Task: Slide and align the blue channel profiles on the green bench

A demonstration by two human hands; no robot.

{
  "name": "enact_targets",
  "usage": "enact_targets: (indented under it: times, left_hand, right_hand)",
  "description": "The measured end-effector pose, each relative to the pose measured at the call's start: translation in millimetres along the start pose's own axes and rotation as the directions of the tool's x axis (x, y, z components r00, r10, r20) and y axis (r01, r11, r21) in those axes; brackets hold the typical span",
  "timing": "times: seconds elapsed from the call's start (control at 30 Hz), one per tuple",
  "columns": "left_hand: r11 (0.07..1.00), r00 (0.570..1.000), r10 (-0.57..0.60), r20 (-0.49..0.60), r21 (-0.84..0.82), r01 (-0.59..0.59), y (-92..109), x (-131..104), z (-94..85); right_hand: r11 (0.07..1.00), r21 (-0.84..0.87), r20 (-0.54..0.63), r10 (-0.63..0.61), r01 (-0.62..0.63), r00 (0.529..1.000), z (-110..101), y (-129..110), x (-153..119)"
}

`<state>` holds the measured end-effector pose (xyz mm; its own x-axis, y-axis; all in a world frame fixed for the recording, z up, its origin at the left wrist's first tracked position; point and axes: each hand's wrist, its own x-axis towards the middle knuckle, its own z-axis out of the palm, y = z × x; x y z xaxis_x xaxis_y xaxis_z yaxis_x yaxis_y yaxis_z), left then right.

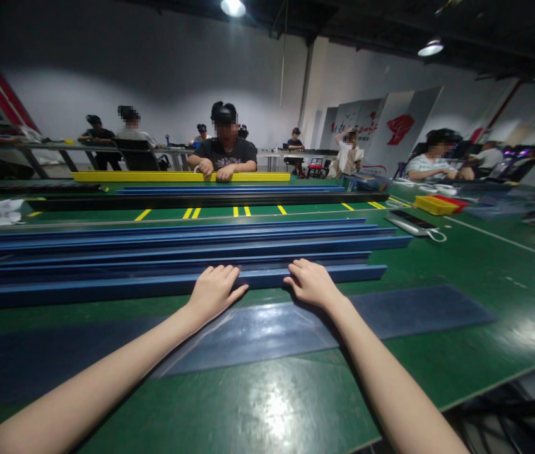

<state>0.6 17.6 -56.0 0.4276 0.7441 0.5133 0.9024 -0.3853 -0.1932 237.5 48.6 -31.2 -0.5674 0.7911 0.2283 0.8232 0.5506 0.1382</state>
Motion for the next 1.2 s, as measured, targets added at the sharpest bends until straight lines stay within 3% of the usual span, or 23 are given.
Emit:
enact_targets:
  times: [1.2]
  left_hand:
    - [1.0,1.0,-0.005,0.012,-0.022,0.005,0.0,-0.1,-1.6]
  right_hand:
    - [1.0,0.011,0.003,0.005,-0.005,1.0,-1.8,-0.6,-0.2]
